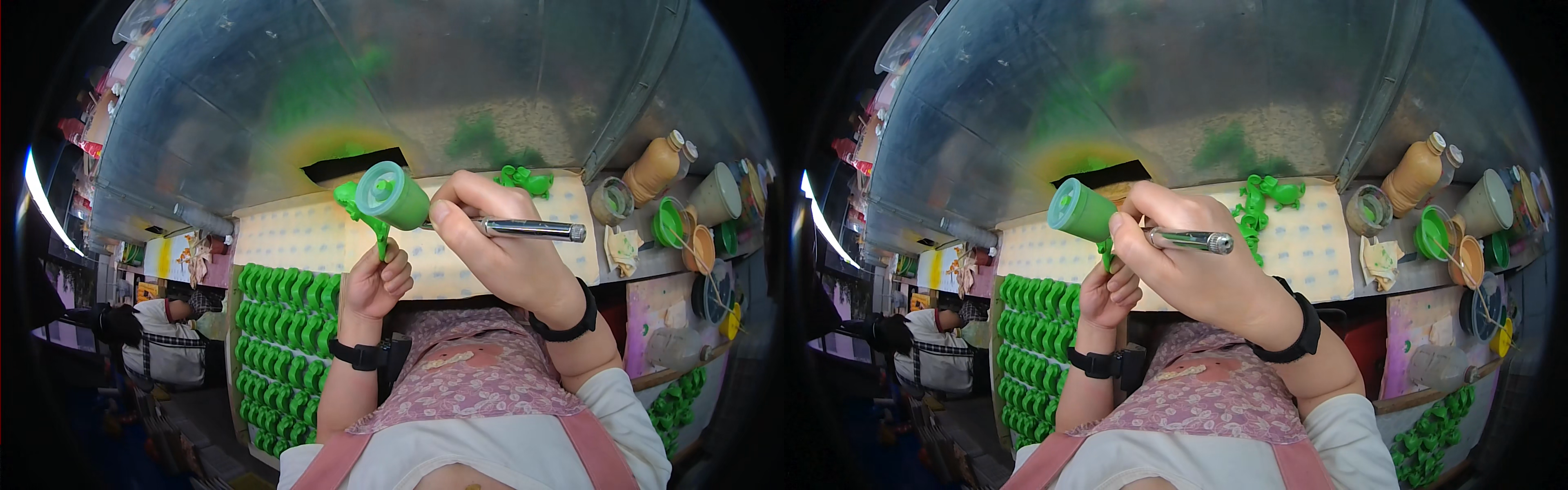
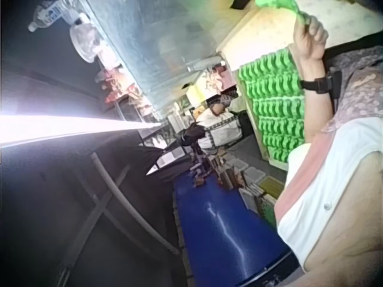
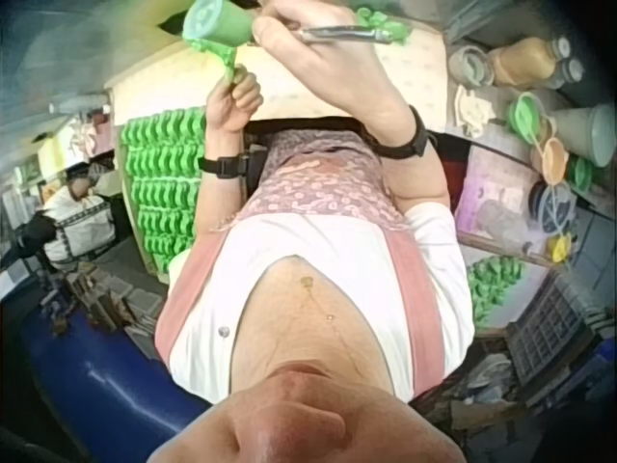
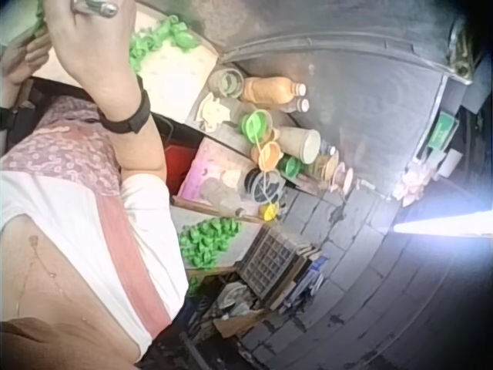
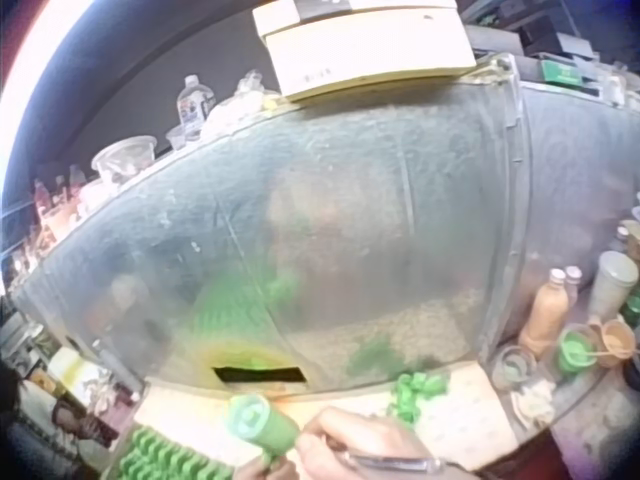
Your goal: The worker uses an airbrush tool to apply green paint to animal figurines, then organizes them into a tray and moves the tray to a different location.
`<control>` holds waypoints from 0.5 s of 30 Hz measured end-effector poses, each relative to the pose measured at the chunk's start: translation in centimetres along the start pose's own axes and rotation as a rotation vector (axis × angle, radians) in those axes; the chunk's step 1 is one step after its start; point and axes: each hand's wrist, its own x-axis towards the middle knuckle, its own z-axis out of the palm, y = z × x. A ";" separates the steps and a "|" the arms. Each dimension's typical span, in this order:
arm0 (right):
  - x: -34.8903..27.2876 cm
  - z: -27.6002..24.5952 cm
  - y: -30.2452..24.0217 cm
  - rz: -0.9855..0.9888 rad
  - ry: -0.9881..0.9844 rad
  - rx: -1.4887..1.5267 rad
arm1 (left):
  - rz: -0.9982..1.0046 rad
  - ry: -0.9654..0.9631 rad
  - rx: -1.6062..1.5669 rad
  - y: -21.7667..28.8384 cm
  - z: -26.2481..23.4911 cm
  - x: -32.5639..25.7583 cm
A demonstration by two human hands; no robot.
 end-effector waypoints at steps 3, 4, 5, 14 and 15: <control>0.0 0.2 0.1 -0.004 0.014 0.045 | -0.006 0.006 -0.002 0.0 0.0 0.0; 0.0 0.3 0.1 -0.003 0.026 0.072 | -0.006 -0.001 -0.009 0.0 0.0 0.1; 0.0 0.4 0.1 -0.008 0.032 0.109 | -0.013 0.000 -0.010 -0.1 0.1 0.1; 0.1 0.3 0.4 -0.028 0.047 0.080 | -0.014 -0.017 0.012 -0.2 0.2 0.3; 0.1 0.2 0.4 -0.011 0.038 0.069 | -0.016 -0.021 0.016 -0.2 0.2 0.3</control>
